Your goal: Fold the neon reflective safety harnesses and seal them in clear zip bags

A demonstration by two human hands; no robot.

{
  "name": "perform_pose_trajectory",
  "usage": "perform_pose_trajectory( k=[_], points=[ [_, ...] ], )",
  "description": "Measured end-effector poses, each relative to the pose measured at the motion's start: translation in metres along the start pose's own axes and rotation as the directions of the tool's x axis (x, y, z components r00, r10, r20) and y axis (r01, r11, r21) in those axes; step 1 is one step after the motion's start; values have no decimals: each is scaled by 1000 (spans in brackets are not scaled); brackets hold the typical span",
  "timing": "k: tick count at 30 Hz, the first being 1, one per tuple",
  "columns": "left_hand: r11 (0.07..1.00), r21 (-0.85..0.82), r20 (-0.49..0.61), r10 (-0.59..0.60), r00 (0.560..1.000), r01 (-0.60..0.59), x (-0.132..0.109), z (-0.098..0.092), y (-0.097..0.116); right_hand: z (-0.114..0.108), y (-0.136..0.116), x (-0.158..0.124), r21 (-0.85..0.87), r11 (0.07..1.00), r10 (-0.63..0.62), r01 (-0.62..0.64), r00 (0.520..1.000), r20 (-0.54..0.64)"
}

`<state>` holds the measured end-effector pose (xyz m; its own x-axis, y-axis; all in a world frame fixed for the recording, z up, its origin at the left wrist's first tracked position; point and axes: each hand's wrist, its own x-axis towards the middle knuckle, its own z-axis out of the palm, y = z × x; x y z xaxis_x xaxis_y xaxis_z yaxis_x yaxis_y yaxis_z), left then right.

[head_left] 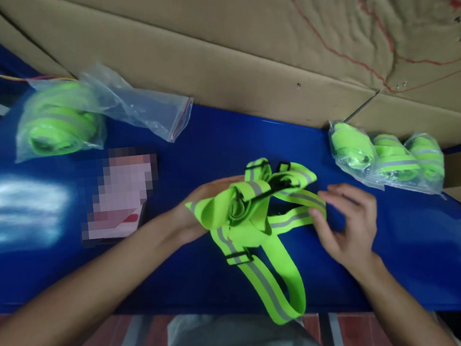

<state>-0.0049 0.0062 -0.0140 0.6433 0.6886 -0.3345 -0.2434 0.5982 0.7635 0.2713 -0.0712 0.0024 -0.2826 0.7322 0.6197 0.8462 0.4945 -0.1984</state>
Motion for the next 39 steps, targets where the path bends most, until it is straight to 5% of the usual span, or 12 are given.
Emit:
perform_pose_trajectory(
  k=[4, 9, 14, 17, 19, 21, 22, 24, 27, 31, 35, 39],
  points=[
    [897, -218, 226, -338, 914, 385, -3, 17, -7, 2, -15, -2, 32, 988, -153, 150, 975, 158],
    [908, -31, 332, -385, 861, 418, -10, 24, 1, 8, -8, -5, 122, 992, -73, 37, 948, 311],
    [981, -79, -30, -180, 983, 177, -1, 13, 15, 8, 0, -7, 62, 998, 13, -29, 968, 252],
    [985, 108, -412, 167, 896, -134, 5, 5, 16, 6, 4, -6, 32, 999, 7, -15, 975, 224],
    [815, 474, -442, 548, 710, -334, 2, 4, 13, 6, 5, -6, 27, 1000, -19, 13, 975, 223],
    [387, 818, -122, 841, 528, -426, -5, 11, 6, 7, 4, -6, 32, 999, -48, 42, 970, 237],
    [144, 888, 100, 867, 488, -437, -10, 16, 2, 8, 3, -7, 39, 998, -65, 57, 968, 243],
    [-204, 868, 435, 752, 496, -452, -19, 27, -7, 10, -2, -8, 59, 994, -102, 91, 966, 237],
    [-382, 834, 552, 568, 611, -399, -20, 37, -19, 14, -9, -8, 42, 986, -169, 164, 968, 188],
    [-284, 876, 482, 480, 733, -390, -11, 30, -21, 15, -13, -5, -32, 961, -264, 274, 947, 183],
    [112, 916, 294, 469, 833, -386, -11, 23, -6, 6, -15, 0, 32, 957, -289, 290, 931, 221],
    [450, 845, 23, 509, 860, -289, -14, 25, 10, 3, -17, 1, 96, 949, -314, 299, 887, 339]
  ],
)
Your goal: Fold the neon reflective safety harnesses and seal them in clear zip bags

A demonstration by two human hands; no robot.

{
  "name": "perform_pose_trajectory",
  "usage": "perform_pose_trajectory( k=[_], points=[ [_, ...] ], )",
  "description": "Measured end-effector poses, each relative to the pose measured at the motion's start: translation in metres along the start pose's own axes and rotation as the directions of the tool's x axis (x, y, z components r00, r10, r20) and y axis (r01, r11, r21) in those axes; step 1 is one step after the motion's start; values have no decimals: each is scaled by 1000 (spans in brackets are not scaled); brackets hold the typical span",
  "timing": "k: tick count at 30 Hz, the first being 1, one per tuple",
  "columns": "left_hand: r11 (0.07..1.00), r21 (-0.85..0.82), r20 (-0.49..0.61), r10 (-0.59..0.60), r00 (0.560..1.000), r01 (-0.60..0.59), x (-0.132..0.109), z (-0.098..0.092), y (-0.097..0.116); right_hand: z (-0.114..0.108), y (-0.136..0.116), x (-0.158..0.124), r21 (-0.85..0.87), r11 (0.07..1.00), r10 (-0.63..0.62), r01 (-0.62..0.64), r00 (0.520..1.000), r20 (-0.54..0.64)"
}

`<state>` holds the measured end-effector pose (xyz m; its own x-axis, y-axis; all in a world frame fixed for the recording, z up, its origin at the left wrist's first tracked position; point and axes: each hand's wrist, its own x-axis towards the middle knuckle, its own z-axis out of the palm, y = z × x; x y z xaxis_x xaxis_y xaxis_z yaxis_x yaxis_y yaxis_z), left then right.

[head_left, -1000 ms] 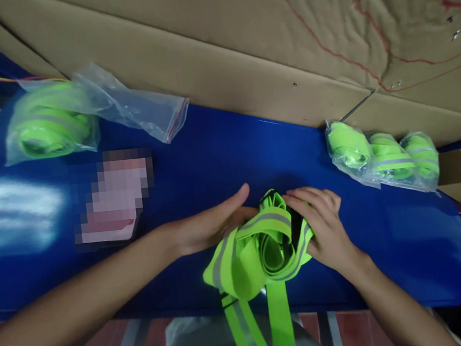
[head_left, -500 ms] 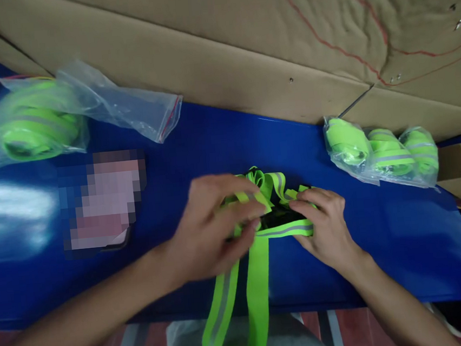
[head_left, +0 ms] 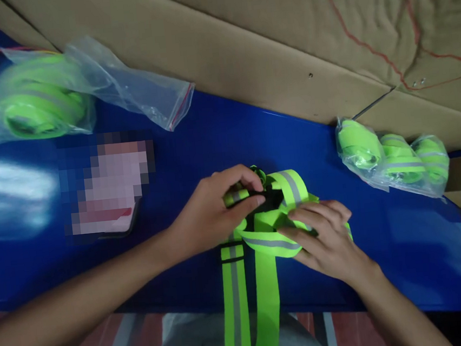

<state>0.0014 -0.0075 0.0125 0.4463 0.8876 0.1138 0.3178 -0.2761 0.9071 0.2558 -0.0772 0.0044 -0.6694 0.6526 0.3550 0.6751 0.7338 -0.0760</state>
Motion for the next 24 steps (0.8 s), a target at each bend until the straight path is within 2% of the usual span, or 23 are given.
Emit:
perform_pose_trajectory(
  k=[2, 4, 8, 11, 13, 16, 19, 24],
  points=[
    [995, -92, -23, -47, 999, 44, 2, -3, 2, 2, 0, 0, 62, 998, -10, 6, 998, 65],
    [988, -150, 4, -40, 999, 41, 2, -2, 3, 5, 0, -1, 105, 994, 11, -15, 999, 40],
    [953, -287, 95, -74, 993, 99, -2, 4, 2, 5, 0, -4, 56, 983, 178, -173, 980, -93],
    [929, -332, 170, -109, 979, 161, -5, 8, 3, 2, 1, -6, -3, 958, 285, -286, 956, -63],
    [961, -261, 197, -41, 980, 92, -8, 11, 3, 1, 3, -6, 2, 956, 295, -295, 955, -32],
    [984, -44, 208, 176, 962, -171, -14, 16, 0, 3, 6, -7, 48, 951, 305, -304, 952, -19],
    [918, 180, 184, 322, 929, -354, -18, 22, -5, 4, 7, -7, 89, 934, 349, -346, 937, -14],
    [784, 416, 165, 432, 887, -460, -20, 25, -9, 7, 4, -6, 83, 928, 367, -363, 930, -32]
  ],
)
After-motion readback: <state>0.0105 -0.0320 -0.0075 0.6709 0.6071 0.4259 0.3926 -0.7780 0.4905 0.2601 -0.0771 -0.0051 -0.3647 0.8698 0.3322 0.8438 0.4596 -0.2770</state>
